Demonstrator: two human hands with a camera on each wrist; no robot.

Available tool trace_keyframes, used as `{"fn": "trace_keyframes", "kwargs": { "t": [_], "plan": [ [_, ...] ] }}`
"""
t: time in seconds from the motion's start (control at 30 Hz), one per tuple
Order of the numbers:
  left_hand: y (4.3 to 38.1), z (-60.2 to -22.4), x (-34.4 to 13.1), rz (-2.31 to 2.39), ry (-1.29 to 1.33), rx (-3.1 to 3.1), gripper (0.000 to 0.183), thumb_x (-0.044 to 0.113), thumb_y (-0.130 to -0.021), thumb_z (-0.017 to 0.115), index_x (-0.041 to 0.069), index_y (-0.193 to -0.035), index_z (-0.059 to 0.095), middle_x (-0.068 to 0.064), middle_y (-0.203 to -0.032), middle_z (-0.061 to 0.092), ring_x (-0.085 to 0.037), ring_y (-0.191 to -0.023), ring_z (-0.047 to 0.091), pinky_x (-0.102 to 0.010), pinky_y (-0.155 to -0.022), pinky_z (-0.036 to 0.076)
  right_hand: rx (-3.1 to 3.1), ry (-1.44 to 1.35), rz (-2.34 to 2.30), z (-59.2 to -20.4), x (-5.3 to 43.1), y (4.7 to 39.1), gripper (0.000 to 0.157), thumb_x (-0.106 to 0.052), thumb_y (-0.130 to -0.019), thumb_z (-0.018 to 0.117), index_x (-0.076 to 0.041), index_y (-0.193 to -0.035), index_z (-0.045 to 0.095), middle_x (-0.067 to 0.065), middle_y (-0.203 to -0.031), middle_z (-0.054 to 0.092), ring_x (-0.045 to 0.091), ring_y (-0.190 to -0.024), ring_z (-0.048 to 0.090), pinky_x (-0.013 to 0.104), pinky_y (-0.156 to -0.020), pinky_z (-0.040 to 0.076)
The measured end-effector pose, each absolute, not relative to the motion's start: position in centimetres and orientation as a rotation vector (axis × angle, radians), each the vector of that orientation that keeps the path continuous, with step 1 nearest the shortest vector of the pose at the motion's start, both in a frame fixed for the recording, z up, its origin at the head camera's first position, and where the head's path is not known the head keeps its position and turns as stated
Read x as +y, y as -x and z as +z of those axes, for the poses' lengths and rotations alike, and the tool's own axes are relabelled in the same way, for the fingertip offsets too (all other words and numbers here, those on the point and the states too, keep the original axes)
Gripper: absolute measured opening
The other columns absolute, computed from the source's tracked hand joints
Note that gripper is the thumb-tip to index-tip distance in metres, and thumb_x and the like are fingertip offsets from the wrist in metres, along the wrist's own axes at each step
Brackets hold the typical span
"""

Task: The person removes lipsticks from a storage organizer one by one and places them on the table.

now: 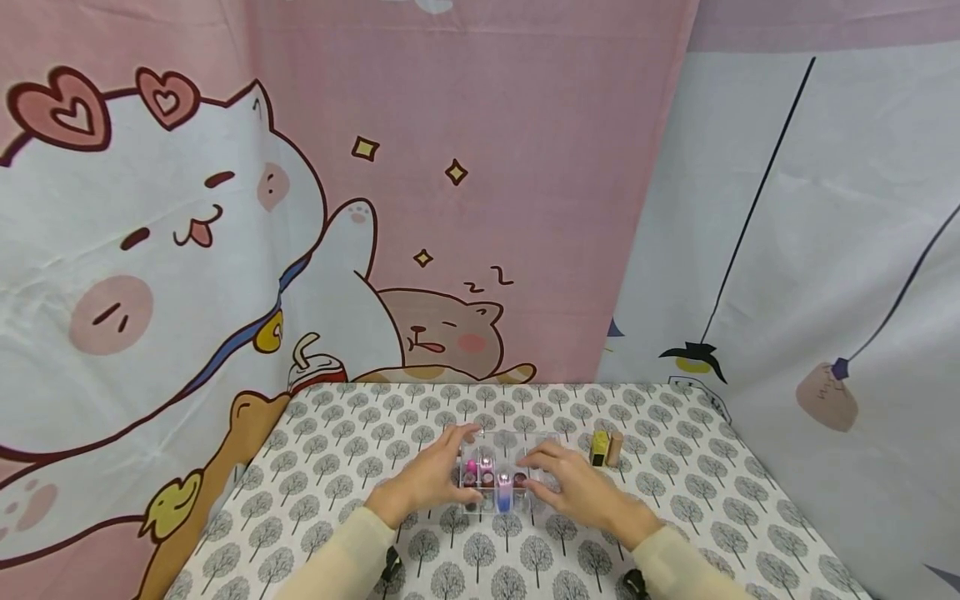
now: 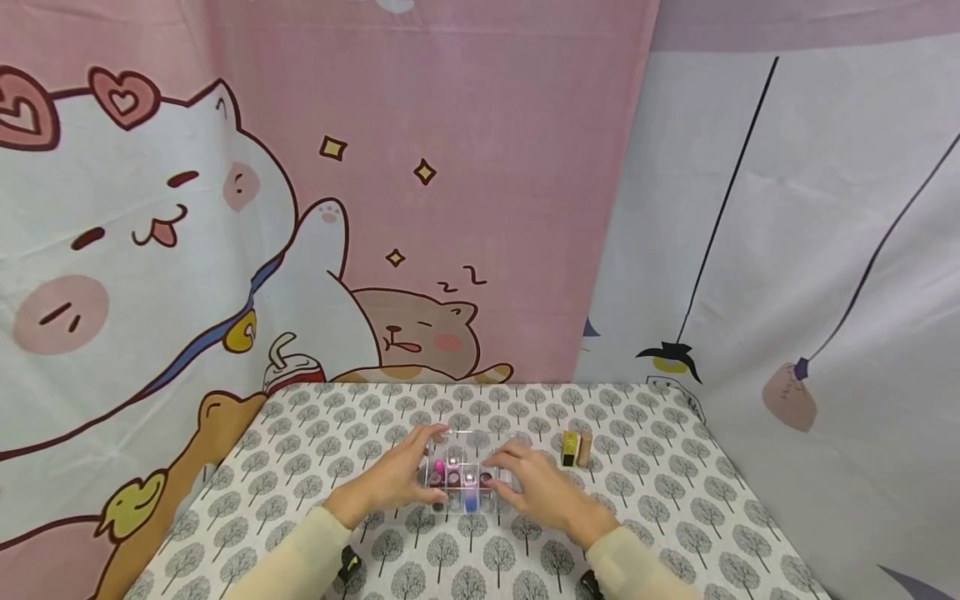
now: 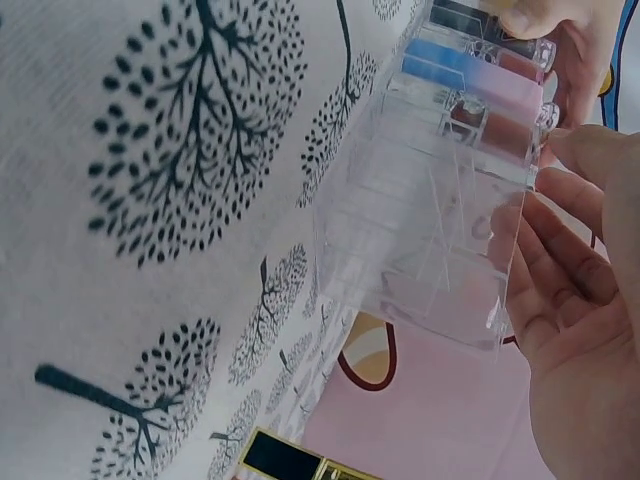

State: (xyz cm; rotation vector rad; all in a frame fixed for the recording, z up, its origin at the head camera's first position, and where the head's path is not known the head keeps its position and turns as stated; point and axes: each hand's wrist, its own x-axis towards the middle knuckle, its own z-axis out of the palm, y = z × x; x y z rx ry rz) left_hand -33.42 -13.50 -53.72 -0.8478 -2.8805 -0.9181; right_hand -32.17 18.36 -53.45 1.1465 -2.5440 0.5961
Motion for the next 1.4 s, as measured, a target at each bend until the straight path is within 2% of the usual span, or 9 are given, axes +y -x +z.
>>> {"fn": "trace_keyframes", "kwargs": {
  "t": [0.33,0.7,1.0,1.17,1.27,1.4],
  "plan": [
    [33.4,-53.5,-13.4,-0.906,0.855,-2.871,0.121,0.04,-0.088,0.104,0.026,-0.182,0.03,-0.01,-0.169,0.057,-0.032,-0.127,0.076,-0.056,-0.11,0.07,-2.515,-1.215,0.708,-54.0,17.9,32.4,0.031,-0.018,-0.111,0.081,-0.004,-0.138,0.079,0.006,-0.128,0.082,0.013,-0.103,0.08,0.035,-0.09,0.075],
    [33.5,-53.5,-13.4,-0.912,0.847,-2.883,0.12,0.039,-0.089,0.103,0.026,-0.183,0.029,-0.011,-0.17,0.056,-0.033,-0.134,0.073,-0.055,-0.112,0.069,-2.552,-1.199,0.711,-54.1,17.8,32.5,0.031,-0.022,-0.112,0.079,-0.004,-0.138,0.08,0.005,-0.127,0.085,0.016,-0.106,0.082,0.038,-0.096,0.074],
    [33.4,-53.4,-13.4,-0.912,0.851,-2.881,0.12,0.039,-0.089,0.103,0.025,-0.183,0.029,-0.011,-0.17,0.056,-0.033,-0.13,0.074,-0.055,-0.109,0.07,-2.561,-1.194,0.75,-54.2,17.7,32.6,0.029,-0.022,-0.113,0.078,-0.006,-0.137,0.081,0.003,-0.124,0.085,0.006,-0.102,0.079,0.036,-0.093,0.074],
    [33.4,-53.6,-13.4,-0.909,0.852,-2.873,0.12,0.04,-0.089,0.104,0.024,-0.182,0.03,-0.009,-0.169,0.056,-0.032,-0.13,0.073,-0.05,-0.104,0.071,-2.6,-1.168,0.745,-54.4,17.7,32.5,0.028,-0.024,-0.113,0.079,-0.01,-0.137,0.081,0.001,-0.125,0.085,0.01,-0.107,0.08,0.036,-0.097,0.073],
    [33.4,-53.7,-13.5,-0.898,0.847,-2.88,0.12,0.041,-0.089,0.103,0.025,-0.182,0.03,-0.007,-0.169,0.056,-0.03,-0.129,0.073,-0.045,-0.101,0.071,-2.615,-1.17,0.75,-54.5,17.7,32.5,0.029,-0.025,-0.113,0.078,-0.008,-0.138,0.081,0.001,-0.125,0.085,0.01,-0.107,0.08,0.036,-0.097,0.073],
    [33.5,-53.9,-13.5,-0.893,0.839,-2.886,0.12,0.042,-0.089,0.103,0.025,-0.182,0.03,-0.005,-0.169,0.056,-0.029,-0.13,0.073,-0.043,-0.1,0.071,-2.624,-1.167,0.763,-54.4,17.7,32.4,0.03,-0.024,-0.113,0.078,-0.006,-0.137,0.081,0.002,-0.126,0.085,0.008,-0.108,0.079,0.036,-0.097,0.073]
  ]
}}
